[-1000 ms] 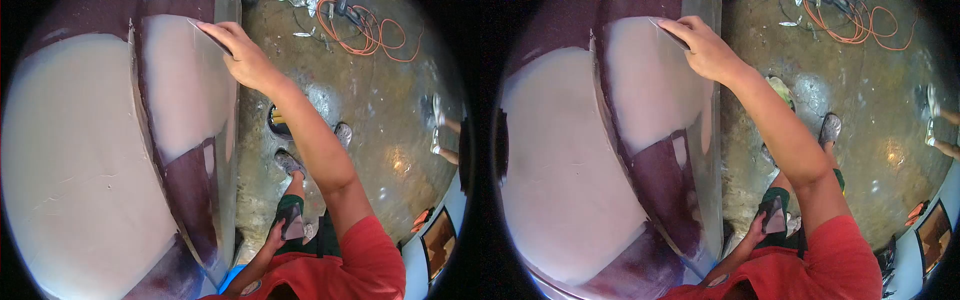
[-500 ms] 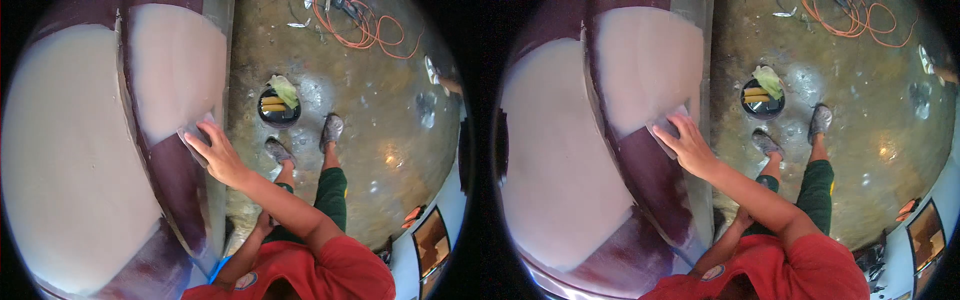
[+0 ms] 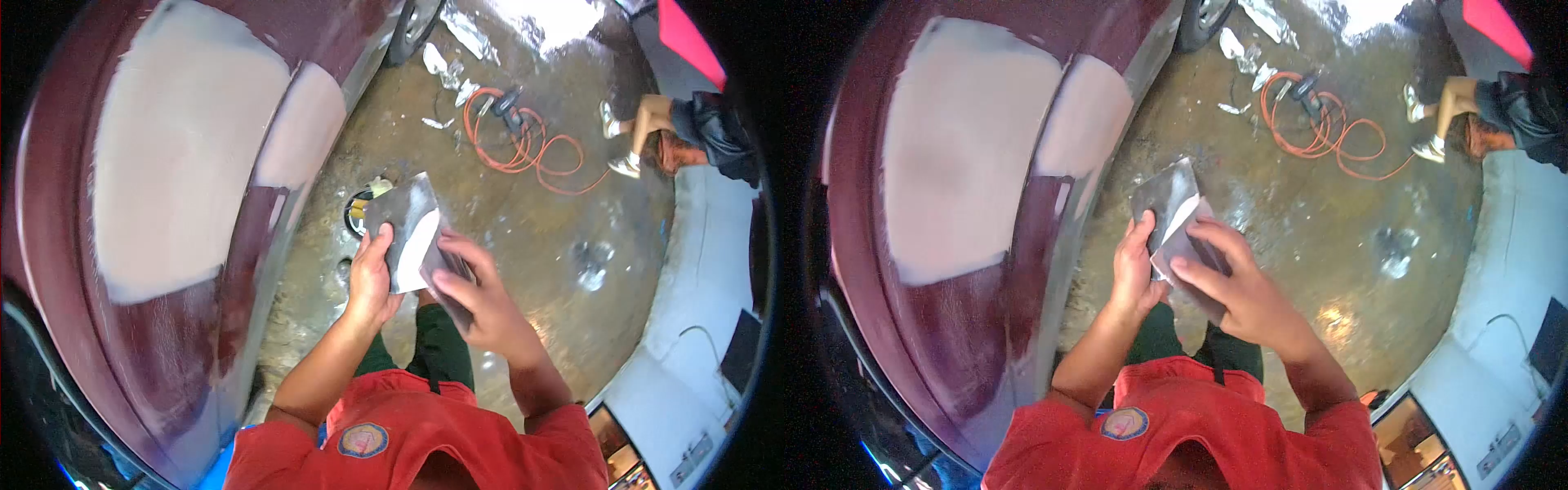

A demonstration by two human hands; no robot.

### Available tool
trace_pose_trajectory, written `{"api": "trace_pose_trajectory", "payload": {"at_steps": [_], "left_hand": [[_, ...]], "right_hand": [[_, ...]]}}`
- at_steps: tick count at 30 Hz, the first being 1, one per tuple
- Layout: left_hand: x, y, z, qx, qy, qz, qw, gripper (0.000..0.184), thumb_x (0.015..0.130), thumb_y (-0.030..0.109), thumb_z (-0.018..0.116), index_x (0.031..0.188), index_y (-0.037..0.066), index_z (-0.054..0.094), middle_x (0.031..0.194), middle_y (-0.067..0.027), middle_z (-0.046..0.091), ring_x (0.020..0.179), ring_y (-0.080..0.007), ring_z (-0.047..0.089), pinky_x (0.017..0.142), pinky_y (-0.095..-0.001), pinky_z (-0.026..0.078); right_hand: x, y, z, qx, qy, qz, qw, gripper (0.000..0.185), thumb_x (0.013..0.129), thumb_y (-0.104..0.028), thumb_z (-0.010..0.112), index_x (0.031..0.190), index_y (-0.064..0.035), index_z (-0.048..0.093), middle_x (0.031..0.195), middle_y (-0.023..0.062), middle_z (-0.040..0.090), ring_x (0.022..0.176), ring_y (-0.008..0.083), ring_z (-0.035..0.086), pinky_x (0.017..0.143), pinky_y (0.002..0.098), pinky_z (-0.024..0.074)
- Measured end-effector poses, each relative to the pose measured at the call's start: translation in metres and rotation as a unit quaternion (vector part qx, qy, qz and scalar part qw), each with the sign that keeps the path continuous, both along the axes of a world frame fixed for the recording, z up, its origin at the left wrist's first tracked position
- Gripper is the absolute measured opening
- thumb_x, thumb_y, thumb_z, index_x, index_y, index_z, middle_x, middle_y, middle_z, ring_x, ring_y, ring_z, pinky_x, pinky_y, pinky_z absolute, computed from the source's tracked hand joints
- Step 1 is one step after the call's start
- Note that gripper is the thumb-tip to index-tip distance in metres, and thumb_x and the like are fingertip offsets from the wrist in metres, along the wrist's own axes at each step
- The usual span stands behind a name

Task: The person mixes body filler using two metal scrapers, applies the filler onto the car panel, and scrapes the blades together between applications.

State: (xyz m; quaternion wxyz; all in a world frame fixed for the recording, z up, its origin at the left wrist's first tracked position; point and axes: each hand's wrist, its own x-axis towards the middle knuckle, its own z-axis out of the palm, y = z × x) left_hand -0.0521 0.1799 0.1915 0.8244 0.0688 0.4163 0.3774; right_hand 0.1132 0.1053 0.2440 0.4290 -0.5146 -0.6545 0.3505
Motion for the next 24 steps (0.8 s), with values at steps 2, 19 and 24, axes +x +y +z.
{"api": "trace_pose_trajectory", "payload": {"at_steps": [2, 19, 24], "left_hand": [[0.018, -0.002, 0.027, 0.006, 0.006, 0.008, 1.0, 0.042, 0.102, 0.026, 0.054, 0.137, 0.005, 0.044, 0.124, -0.0115, 0.062, 0.108, -0.0233, 0.065, 0.092, -0.0386, 0.055], [0.054, 0.004, 0.122, 0.422, 0.324, -0.195, 0.824, 0.033, 0.105, 0.02, 0.048, 0.131, 0.002, 0.055, 0.105, -0.0154, 0.069, 0.095, -0.0174, 0.063, 0.087, -0.0319, 0.049], [0.067, 0.004, 0.135, 0.427, 0.409, -0.167, 0.789, 0.032, 0.105, 0.021, 0.049, 0.13, 0.001, 0.055, 0.096, -0.0197, 0.069, 0.086, -0.0206, 0.066, 0.081, -0.0351, 0.052]], "right_hand": [[0.012, -0.016, 0.008, 0.0, -0.037, -0.023, 0.999, 0.074, 0.072, 0.013, 0.069, 0.137, -0.02, 0.056, 0.146, 0.0179, 0.041, 0.135, 0.039, 0.044, 0.112, 0.0471, 0.0374], [0.078, -0.007, 0.069, 0.092, -0.346, 0.053, 0.932, 0.043, 0.085, -0.019, 0.056, 0.126, -0.0238, 0.064, 0.129, 0.0067, 0.055, 0.129, 0.0336, 0.047, 0.112, 0.0597, 0.0317], [0.072, -0.023, 0.067, 0.116, -0.36, 0.131, 0.916, 0.04, 0.081, -0.022, 0.058, 0.121, -0.0233, 0.066, 0.122, 0.0066, 0.056, 0.124, 0.0336, 0.05, 0.108, 0.0612, 0.0364]]}}
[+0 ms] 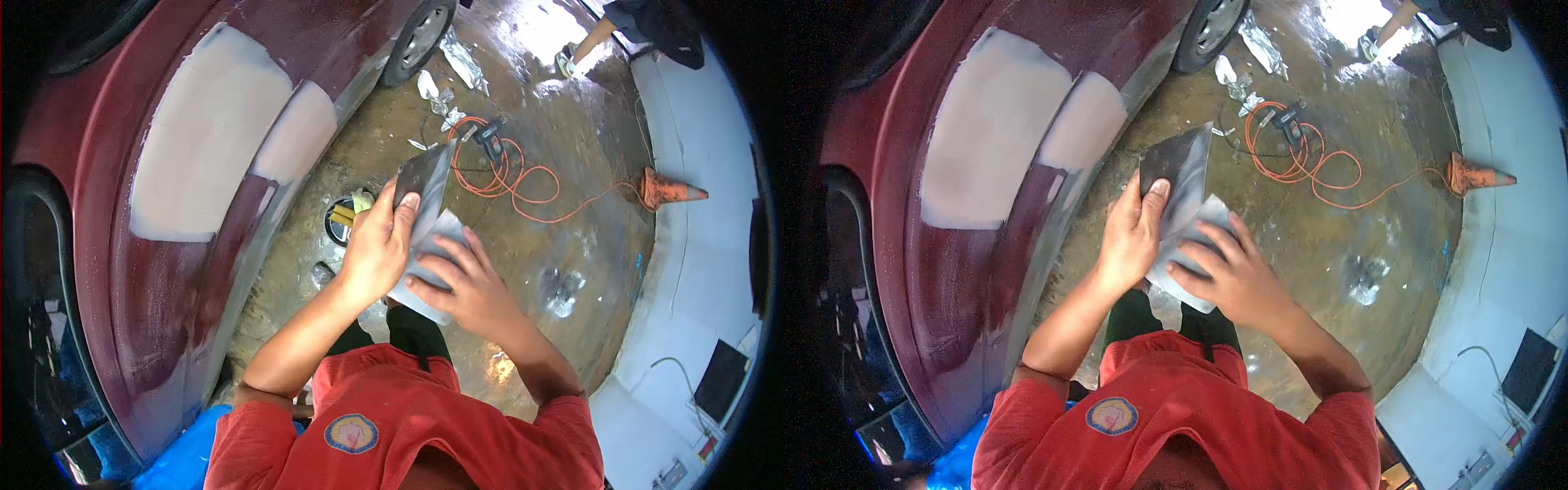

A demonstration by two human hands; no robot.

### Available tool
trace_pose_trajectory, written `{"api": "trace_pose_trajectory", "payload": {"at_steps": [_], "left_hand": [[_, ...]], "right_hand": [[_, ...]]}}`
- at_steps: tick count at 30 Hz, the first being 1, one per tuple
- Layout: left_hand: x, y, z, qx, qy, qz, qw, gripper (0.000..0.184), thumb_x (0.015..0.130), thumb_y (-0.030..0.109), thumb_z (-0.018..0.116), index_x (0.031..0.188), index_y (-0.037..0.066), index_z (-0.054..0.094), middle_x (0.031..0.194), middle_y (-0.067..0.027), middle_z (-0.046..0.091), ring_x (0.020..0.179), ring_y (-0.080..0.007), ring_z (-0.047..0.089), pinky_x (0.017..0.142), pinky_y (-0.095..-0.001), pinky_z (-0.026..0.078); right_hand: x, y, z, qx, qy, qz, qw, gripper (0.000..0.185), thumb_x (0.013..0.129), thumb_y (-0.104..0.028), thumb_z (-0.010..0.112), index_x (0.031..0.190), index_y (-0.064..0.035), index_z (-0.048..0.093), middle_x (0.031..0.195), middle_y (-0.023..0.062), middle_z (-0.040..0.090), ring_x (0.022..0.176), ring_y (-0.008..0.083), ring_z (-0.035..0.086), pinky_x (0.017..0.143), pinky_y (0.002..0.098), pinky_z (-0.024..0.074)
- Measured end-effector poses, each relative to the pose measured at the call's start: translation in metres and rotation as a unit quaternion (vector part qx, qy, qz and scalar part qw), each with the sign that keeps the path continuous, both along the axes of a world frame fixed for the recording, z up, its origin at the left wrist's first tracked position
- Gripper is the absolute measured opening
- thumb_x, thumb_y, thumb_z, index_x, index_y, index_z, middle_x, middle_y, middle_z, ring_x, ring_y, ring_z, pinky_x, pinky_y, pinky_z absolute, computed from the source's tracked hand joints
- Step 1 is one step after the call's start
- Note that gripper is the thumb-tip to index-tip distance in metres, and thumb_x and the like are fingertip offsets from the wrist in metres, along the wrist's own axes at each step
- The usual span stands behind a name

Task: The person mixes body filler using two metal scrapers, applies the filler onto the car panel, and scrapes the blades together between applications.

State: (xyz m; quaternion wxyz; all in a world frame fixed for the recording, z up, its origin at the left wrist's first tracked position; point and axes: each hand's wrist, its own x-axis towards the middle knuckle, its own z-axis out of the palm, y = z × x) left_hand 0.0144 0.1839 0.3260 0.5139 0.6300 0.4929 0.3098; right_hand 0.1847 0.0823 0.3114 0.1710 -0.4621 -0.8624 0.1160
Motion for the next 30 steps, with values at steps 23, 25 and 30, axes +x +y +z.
{"api": "trace_pose_trajectory", "payload": {"at_steps": [23, 25, 30], "left_hand": [[0.006, -0.016, 0.006, 0.009, -0.198, 0.123, 0.972, 0.033, 0.1, 0.016, 0.054, 0.128, -0.001, 0.054, 0.122, -0.0102, 0.062, 0.11, -0.0173, 0.056, 0.099, -0.0329, 0.042], [0.01, -0.017, 0.012, 0.08, -0.152, 0.101, 0.98, 0.029, 0.101, 0.016, 0.053, 0.124, -0.002, 0.057, 0.114, -0.0092, 0.064, 0.101, -0.017, 0.058, 0.092, -0.0316, 0.045], [-0.003, -0.014, -0.009, 0.175, -0.107, 0.131, 0.97, 0.025, 0.101, 0.013, 0.052, 0.117, -0.005, 0.061, 0.099, -0.0094, 0.07, 0.085, -0.018, 0.063, 0.079, -0.0302, 0.05]], "right_hand": [[0.049, 0.024, 0.028, 0.107, 0.085, -0.177, 0.975, 0.054, 0.078, -0.005, 0.064, 0.128, -0.0237, 0.064, 0.135, 0.0078, 0.052, 0.128, 0.0373, 0.047, 0.11, 0.0626, 0.0311], [0.04, 0.026, 0.027, 0.133, 0.125, -0.17, 0.968, 0.053, 0.079, -0.007, 0.063, 0.129, -0.0239, 0.063, 0.135, 0.0078, 0.052, 0.129, 0.0375, 0.047, 0.11, 0.0619, 0.0313], [0.001, 0.007, -0.017, 0.001, 0.159, -0.101, 0.982, 0.053, 0.083, 0.0, 0.058, 0.131, -0.0213, 0.063, 0.135, 0.0084, 0.053, 0.128, 0.0345, 0.048, 0.111, 0.0552, 0.0339]]}}
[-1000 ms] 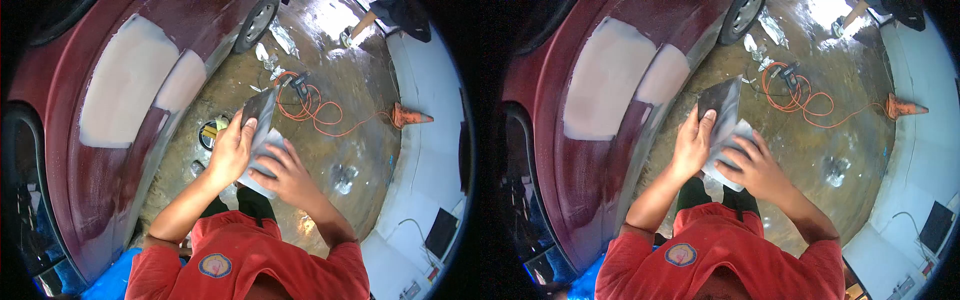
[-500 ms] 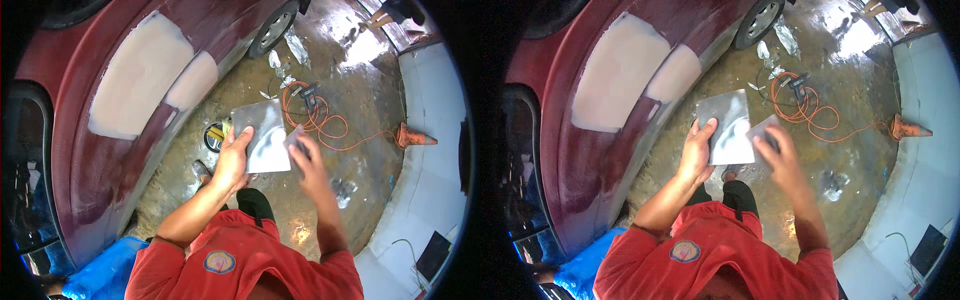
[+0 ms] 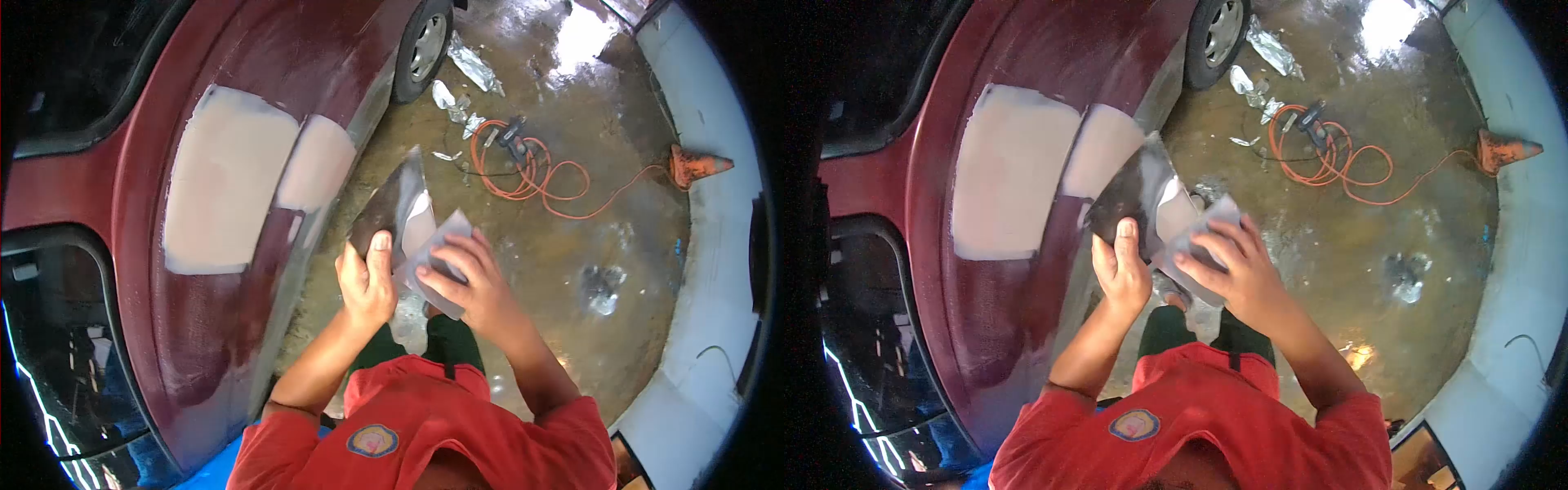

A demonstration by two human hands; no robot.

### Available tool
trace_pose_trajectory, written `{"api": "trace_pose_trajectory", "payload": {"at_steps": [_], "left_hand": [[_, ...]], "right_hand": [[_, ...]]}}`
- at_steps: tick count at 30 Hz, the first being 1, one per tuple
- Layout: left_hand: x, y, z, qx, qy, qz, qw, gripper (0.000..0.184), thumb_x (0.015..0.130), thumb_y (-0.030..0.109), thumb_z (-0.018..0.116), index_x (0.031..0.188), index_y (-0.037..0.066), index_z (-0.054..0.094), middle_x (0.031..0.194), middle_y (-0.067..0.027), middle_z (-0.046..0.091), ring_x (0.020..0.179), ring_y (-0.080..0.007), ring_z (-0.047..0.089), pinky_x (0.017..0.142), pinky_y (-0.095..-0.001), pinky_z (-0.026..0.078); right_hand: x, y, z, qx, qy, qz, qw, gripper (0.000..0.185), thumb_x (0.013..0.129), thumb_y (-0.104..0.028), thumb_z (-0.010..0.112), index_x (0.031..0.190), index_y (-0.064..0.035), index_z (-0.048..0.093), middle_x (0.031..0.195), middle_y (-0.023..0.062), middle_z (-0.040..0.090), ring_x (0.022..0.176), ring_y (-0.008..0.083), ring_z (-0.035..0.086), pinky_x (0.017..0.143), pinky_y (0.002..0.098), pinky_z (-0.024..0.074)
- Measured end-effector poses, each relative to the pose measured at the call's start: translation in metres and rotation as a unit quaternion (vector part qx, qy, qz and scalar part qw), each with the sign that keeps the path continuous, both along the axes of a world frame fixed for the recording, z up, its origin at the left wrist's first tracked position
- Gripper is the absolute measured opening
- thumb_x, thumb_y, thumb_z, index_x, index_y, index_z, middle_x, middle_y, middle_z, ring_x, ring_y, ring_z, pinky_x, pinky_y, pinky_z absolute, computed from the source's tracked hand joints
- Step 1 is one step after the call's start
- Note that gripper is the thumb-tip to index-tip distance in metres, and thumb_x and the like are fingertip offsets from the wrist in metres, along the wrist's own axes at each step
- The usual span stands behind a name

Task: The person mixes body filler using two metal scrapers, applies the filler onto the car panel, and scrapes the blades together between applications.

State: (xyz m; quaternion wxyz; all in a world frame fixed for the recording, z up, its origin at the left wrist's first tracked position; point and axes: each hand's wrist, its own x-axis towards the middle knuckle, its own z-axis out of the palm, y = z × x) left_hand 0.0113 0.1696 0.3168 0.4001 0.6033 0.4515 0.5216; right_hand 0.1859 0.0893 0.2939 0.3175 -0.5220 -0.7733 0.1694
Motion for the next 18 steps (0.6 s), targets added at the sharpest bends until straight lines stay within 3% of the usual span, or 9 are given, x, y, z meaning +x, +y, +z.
{"api": "trace_pose_trajectory", "payload": {"at_steps": [3, 5, 6, 7, 8, 9, 11, 13, 18], "left_hand": [[-0.051, 0.001, -0.043, -0.061, -0.072, 0.048, 0.994, 0.033, 0.103, 0.018, 0.048, 0.123, -0.006, 0.058, 0.115, -0.0145, 0.066, 0.102, -0.0207, 0.061, 0.091, -0.0355, 0.047], [-0.099, -0.014, -0.088, -0.222, 0.05, 0.006, 0.974, 0.042, 0.104, 0.025, 0.049, 0.133, -0.005, 0.051, 0.128, -0.015, 0.059, 0.113, -0.024, 0.056, 0.101, -0.0358, 0.042], [-0.129, -0.03, -0.137, -0.3, 0.057, 0.006, 0.952, 0.044, 0.103, 0.028, 0.052, 0.132, -0.005, 0.052, 0.126, -0.0152, 0.061, 0.113, -0.0251, 0.057, 0.101, -0.0362, 0.042], [-0.14, -0.041, -0.148, -0.407, 0.08, 0.013, 0.91, 0.065, 0.1, 0.042, 0.055, 0.134, -0.013, 0.046, 0.132, -0.0231, 0.056, 0.121, -0.0318, 0.052, 0.108, -0.0391, 0.036], [-0.16, -0.057, -0.167, -0.449, 0.21, 0.023, 0.869, 0.045, 0.103, 0.033, 0.051, 0.131, -0.003, 0.053, 0.119, -0.0133, 0.063, 0.111, -0.0214, 0.057, 0.1, -0.0345, 0.042], [-0.197, -0.08, -0.213, -0.411, 0.232, -0.029, 0.881, 0.043, 0.103, 0.033, 0.051, 0.129, -0.001, 0.055, 0.118, -0.0111, 0.064, 0.108, -0.0191, 0.057, 0.098, -0.0326, 0.043], [-0.233, -0.108, -0.244, -0.455, 0.074, -0.03, 0.887, 0.038, 0.104, 0.029, 0.05, 0.127, -0.001, 0.057, 0.116, -0.0085, 0.065, 0.106, -0.0186, 0.058, 0.097, -0.0315, 0.043], [-0.262, -0.123, -0.25, -0.491, 0.128, -0.034, 0.861, 0.037, 0.104, 0.027, 0.05, 0.127, -0.001, 0.056, 0.118, -0.0079, 0.064, 0.107, -0.0178, 0.058, 0.098, -0.0311, 0.042], [-0.307, -0.127, -0.257, -0.527, 0.108, -0.016, 0.843, 0.036, 0.104, 0.025, 0.05, 0.129, -0.001, 0.055, 0.121, -0.0086, 0.063, 0.109, -0.0175, 0.057, 0.099, -0.0309, 0.042]], "right_hand": [[-0.039, -0.019, -0.112, -0.202, 0.354, -0.14, 0.902, 0.058, 0.083, 0.005, 0.057, 0.139, -0.0122, 0.055, 0.137, 0.0097, 0.052, 0.13, 0.0288, 0.048, 0.112, 0.0445, 0.0352], [-0.055, -0.003, -0.151, -0.371, 0.608, -0.265, 0.65, 0.063, 0.085, 0.006, 0.058, 0.145, -0.0043, 0.045, 0.14, 0.011, 0.051, 0.131, 0.0226, 0.046, 0.111, 0.0355, 0.0356], [-0.069, 0.008, -0.177, -0.312, 0.681, -0.247, 0.615, 0.067, 0.086, 0.002, 0.063, 0.149, -0.004, 0.038, 0.142, 0.0102, 0.048, 0.131, 0.0187, 0.044, 0.11, 0.0342, 0.0357], [-0.084, 0.025, -0.191, -0.294, 0.678, -0.228, 0.634, 0.066, 0.087, 0.002, 0.062, 0.148, -0.0042, 0.039, 0.141, 0.0103, 0.049, 0.131, 0.0191, 0.045, 0.11, 0.0339, 0.036], [-0.101, 0.048, -0.2, -0.274, 0.673, -0.213, 0.653, 0.064, 0.087, 0.002, 0.061, 0.147, -0.0045, 0.041, 0.141, 0.0104, 0.049, 0.131, 0.0195, 0.046, 0.109, 0.0336, 0.0364], [-0.113, 0.075, -0.206, -0.254, 0.665, -0.196, 0.674, 0.062, 0.088, 0.002, 0.061, 0.146, -0.0048, 0.042, 0.14, 0.0105, 0.05, 0.13, 0.0198, 0.046, 0.109, 0.0333, 0.0367], [-0.137, 0.13, -0.208, -0.194, 0.523, -0.169, 0.813, 0.056, 0.091, 0.002, 0.056, 0.145, -0.0072, 0.044, 0.139, 0.0121, 0.05, 0.129, 0.024, 0.048, 0.108, 0.0346, 0.0378], [-0.159, 0.186, -0.22, -0.082, 0.436, -0.172, 0.88, 0.052, 0.092, 0.004, 0.051, 0.143, -0.0094, 0.047, 0.134, 0.0142, 0.052, 0.128, 0.0301, 0.05, 0.108, 0.0368, 0.039], [-0.172, 0.275, -0.231, 0.021, 0.389, -0.188, 0.901, 0.053, 0.093, 0.005, 0.046, 0.141, -0.0147, 0.052, 0.13, 0.0131, 0.054, 0.125, 0.0316, 0.052, 0.105, 0.0372, 0.0424]]}}
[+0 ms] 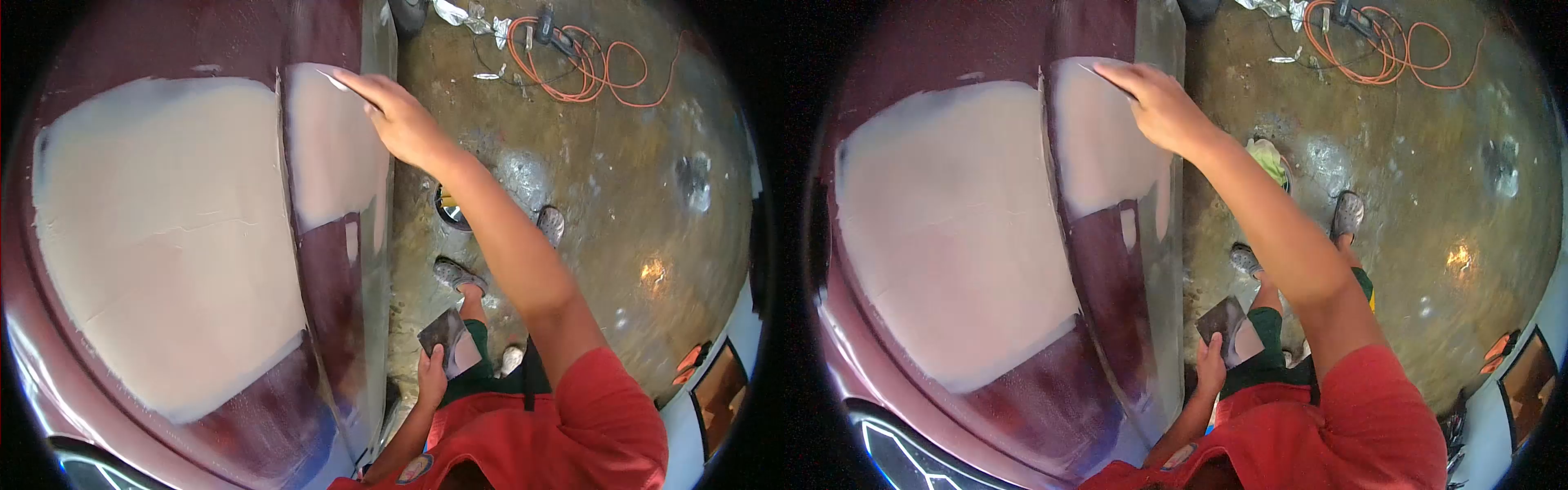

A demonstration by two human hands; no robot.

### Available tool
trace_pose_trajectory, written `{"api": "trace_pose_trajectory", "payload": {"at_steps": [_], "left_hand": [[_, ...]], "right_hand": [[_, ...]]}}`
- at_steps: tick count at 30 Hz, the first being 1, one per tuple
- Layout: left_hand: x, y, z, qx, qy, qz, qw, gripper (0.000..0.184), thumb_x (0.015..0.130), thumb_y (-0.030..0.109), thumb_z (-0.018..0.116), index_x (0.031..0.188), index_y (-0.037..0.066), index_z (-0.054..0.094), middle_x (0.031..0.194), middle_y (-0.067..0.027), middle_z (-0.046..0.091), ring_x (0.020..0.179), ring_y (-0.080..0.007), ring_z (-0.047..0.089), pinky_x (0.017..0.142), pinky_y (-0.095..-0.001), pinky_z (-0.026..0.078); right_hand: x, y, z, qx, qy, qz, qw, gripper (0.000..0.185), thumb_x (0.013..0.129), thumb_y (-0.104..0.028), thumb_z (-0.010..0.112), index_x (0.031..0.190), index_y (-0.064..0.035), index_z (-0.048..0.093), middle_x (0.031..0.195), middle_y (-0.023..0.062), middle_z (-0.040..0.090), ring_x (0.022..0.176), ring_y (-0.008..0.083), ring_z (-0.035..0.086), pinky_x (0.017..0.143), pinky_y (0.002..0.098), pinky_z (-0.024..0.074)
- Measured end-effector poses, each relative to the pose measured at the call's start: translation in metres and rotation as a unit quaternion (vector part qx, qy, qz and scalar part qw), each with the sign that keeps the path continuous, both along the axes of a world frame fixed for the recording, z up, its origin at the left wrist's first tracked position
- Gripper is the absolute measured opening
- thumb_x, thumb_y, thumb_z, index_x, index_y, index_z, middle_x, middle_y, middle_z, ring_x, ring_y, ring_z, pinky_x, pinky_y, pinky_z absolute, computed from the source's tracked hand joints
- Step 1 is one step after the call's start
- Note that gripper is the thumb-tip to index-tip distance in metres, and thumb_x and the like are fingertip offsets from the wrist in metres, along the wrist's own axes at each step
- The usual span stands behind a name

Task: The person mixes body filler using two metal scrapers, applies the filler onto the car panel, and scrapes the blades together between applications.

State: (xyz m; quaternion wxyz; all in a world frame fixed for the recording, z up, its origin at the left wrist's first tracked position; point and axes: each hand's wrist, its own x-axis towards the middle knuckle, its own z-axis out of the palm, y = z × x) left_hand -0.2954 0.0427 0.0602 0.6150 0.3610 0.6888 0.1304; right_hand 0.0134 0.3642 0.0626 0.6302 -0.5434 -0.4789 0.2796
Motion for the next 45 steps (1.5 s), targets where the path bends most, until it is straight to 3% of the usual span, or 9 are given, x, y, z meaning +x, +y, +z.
{"api": "trace_pose_trajectory", "payload": {"at_steps": [7, 14, 22, 25, 29, 34, 37, 43, 45], "left_hand": [[-0.015, 0.013, -0.002, -0.011, -0.009, 0.027, 1.0, 0.037, 0.105, 0.026, 0.05, 0.129, -0.001, 0.055, 0.122, -0.0086, 0.062, 0.109, -0.0178, 0.057, 0.099, -0.0309, 0.042], [-0.012, 0.023, 0.011, -0.044, 0.032, -0.002, 0.999, 0.036, 0.104, 0.025, 0.049, 0.129, -0.002, 0.055, 0.121, -0.0093, 0.062, 0.108, -0.0184, 0.057, 0.098, -0.0312, 0.043], [-0.025, 0.031, 0.012, -0.011, 0.067, -0.072, 0.995, 0.037, 0.105, 0.025, 0.049, 0.129, -0.002, 0.054, 0.122, -0.0095, 0.062, 0.107, -0.0182, 0.057, 0.097, -0.0318, 0.043], [-0.029, 0.026, 0.007, -0.027, 0.02, -0.013, 0.999, 0.037, 0.105, 0.025, 0.048, 0.129, -0.002, 0.054, 0.122, -0.0095, 0.062, 0.108, -0.0173, 0.056, 0.097, -0.0318, 0.044], [-0.02, 0.025, 0.011, -0.028, 0.011, -0.014, 0.999, 0.037, 0.105, 0.024, 0.049, 0.13, -0.001, 0.053, 0.121, -0.0082, 0.061, 0.107, -0.0165, 0.056, 0.097, -0.0313, 0.044], [-0.015, 0.015, 0.006, -0.055, -0.003, 0.02, 0.998, 0.038, 0.103, 0.024, 0.051, 0.131, -0.001, 0.053, 0.122, -0.0077, 0.061, 0.108, -0.0174, 0.056, 0.098, -0.0318, 0.043], [-0.01, 0.017, 0.01, -0.053, 0.005, 0.016, 0.998, 0.037, 0.103, 0.023, 0.051, 0.13, -0.001, 0.054, 0.12, -0.0068, 0.062, 0.106, -0.0162, 0.056, 0.097, -0.031, 0.043], [-0.015, 0.015, 0.008, -0.055, -0.033, 0.033, 0.997, 0.034, 0.104, 0.022, 0.051, 0.129, -0.001, 0.054, 0.121, -0.007, 0.061, 0.107, -0.0153, 0.056, 0.097, -0.0297, 0.044], [-0.016, 0.014, 0.007, -0.051, -0.027, 0.031, 0.998, 0.037, 0.104, 0.025, 0.052, 0.129, -0.001, 0.054, 0.12, -0.007, 0.061, 0.105, -0.0156, 0.057, 0.095, -0.0293, 0.045]], "right_hand": [[-0.001, 0.034, -0.003, 0.017, -0.023, -0.017, 0.999, 0.065, 0.086, 0.013, 0.041, 0.141, -0.019, 0.053, 0.126, 0.0134, 0.054, 0.118, 0.0304, 0.055, 0.101, 0.0363, 0.0452], [-0.018, 0.03, -0.006, 0.003, -0.044, -0.032, 0.999, 0.071, 0.079, 0.015, 0.046, 0.14, -0.0217, 0.053, 0.129, 0.0172, 0.051, 0.122, 0.0358, 0.051, 0.103, 0.04, 0.0442], [-0.156, -0.061, -0.017, -0.047, -0.047, -0.073, 0.995, 0.075, 0.078, 0.012, 0.055, 0.143, -0.0245, 0.05, 0.138, 0.0194, 0.044, 0.128, 0.0415, 0.045, 0.109, 0.0497, 0.0391], [-0.184, -0.096, -0.025, -0.066, -0.036, -0.034, 0.997, 0.074, 0.079, 0.009, 0.057, 0.144, -0.0257, 0.05, 0.139, 0.0187, 0.043, 0.13, 0.0413, 0.044, 0.109, 0.0505, 0.0384], [-0.148, -0.106, -0.029, -0.066, -0.069, 0.027, 0.995, 0.08, 0.073, 0.017, 0.06, 0.143, -0.0193, 0.051, 0.136, 0.0207, 0.048, 0.133, 0.0416, 0.044, 0.111, 0.0479, 0.0387], [-0.05, -0.03, -0.006, -0.012, 0.005, -0.043, 0.999, 0.069, 0.08, 0.016, 0.046, 0.142, -0.0137, 0.051, 0.136, 0.0171, 0.049, 0.13, 0.0332, 0.048, 0.112, 0.0378, 0.0374], [-0.027, 0.011, -0.008, 0.024, 0.001, -0.068, 0.997, 0.059, 0.085, 0.01, 0.044, 0.137, -0.0148, 0.054, 0.128, 0.0202, 0.054, 0.122, 0.038, 0.052, 0.103, 0.0422, 0.044], [-0.005, 0.035, 0.009, -0.047, -0.022, -0.012, 0.999, 0.07, 0.083, 0.013, 0.042, 0.144, -0.0219, 0.049, 0.135, 0.011, 0.05, 0.127, 0.0293, 0.051, 0.107, 0.0359, 0.0425], [-0.013, 0.032, 0.003, -0.013, -0.037, -0.03, 0.999, 0.066, 0.084, 0.011, 0.043, 0.141, -0.021, 0.051, 0.131, 0.0166, 0.052, 0.124, 0.0348, 0.051, 0.105, 0.0403, 0.0438]]}}
